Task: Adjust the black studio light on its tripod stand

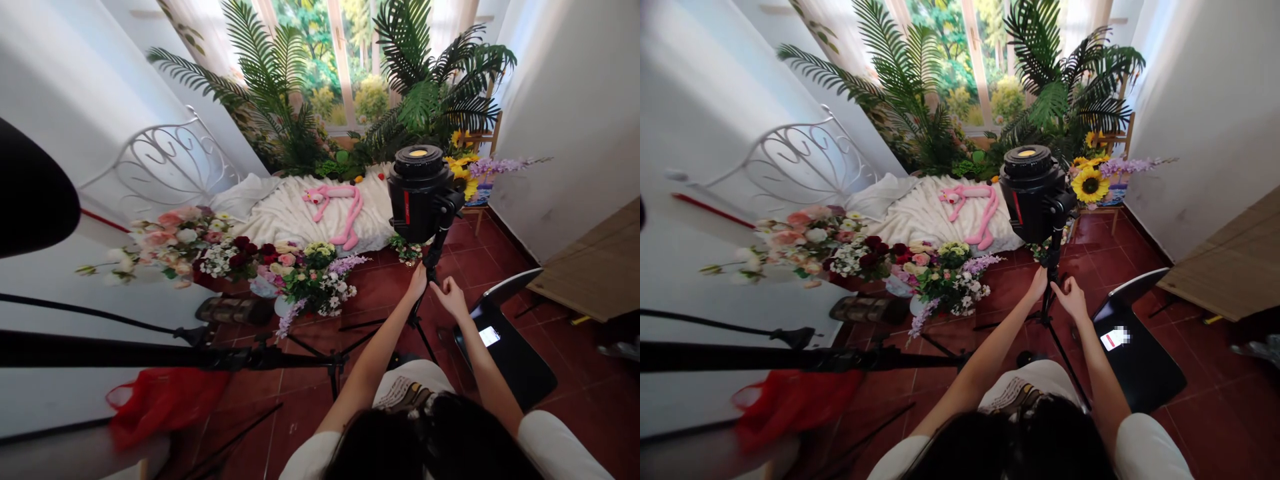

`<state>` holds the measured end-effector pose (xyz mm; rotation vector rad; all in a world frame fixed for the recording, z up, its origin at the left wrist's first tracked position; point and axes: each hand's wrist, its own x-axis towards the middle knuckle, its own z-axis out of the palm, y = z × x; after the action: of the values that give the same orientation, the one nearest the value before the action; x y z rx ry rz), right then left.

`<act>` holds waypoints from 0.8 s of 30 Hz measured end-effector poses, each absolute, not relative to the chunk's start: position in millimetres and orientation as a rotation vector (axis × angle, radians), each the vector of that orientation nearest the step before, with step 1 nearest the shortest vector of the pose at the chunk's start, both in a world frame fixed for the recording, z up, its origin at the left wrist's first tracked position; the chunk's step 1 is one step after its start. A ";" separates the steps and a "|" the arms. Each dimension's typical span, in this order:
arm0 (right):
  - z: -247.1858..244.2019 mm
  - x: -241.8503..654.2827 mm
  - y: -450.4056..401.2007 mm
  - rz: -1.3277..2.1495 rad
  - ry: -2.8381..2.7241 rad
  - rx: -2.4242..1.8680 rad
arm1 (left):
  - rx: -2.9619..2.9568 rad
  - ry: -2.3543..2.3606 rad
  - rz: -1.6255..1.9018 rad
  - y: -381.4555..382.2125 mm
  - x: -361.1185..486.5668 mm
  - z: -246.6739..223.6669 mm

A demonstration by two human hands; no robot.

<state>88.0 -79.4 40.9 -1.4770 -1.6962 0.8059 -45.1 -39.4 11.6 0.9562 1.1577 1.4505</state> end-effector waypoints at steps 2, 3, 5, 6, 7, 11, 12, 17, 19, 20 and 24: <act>44.8 85.8 -74.7 0.743 -1.816 -1.483 | 0.952 1.150 1.429 -38.6 -45.4 9.3; 46.3 84.4 -71.8 0.715 -1.861 -1.496 | 0.954 1.149 1.423 -38.1 -45.6 8.2; 49.1 82.6 -65.5 0.660 -1.924 -1.549 | 0.957 1.151 1.430 -36.8 -46.0 6.2; 50.4 82.4 -62.4 0.636 -1.952 -1.580 | 0.960 1.152 1.436 -36.1 -46.2 5.5; 51.7 82.9 -59.5 0.618 -1.982 -1.608 | 0.964 1.155 1.441 -35.4 -46.4 4.8; 52.4 87.4 -49.8 0.691 -2.069 -1.616 | 0.993 1.163 1.424 -34.2 -47.7 3.1; 50.7 88.0 -48.0 0.784 -2.055 -1.578 | 1.001 1.165 1.419 -34.7 -48.1 2.9; 35.3 82.2 -46.5 1.607 -1.645 -1.321 | 1.035 1.184 1.412 -39.0 -49.5 5.4; 30.8 78.3 -48.7 1.740 -1.461 -1.267 | 1.043 1.188 1.399 -39.4 -48.9 8.8; 29.4 76.8 -50.1 1.760 -1.394 -1.249 | 1.040 1.193 1.393 -39.5 -48.3 10.5; 23.7 75.1 -57.3 1.808 -1.200 -1.186 | 1.026 1.218 1.433 -49.1 -49.0 7.2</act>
<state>75.1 -57.3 23.7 -1.1864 -1.2002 1.8084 -49.0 -49.1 7.2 1.0264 1.2178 1.4332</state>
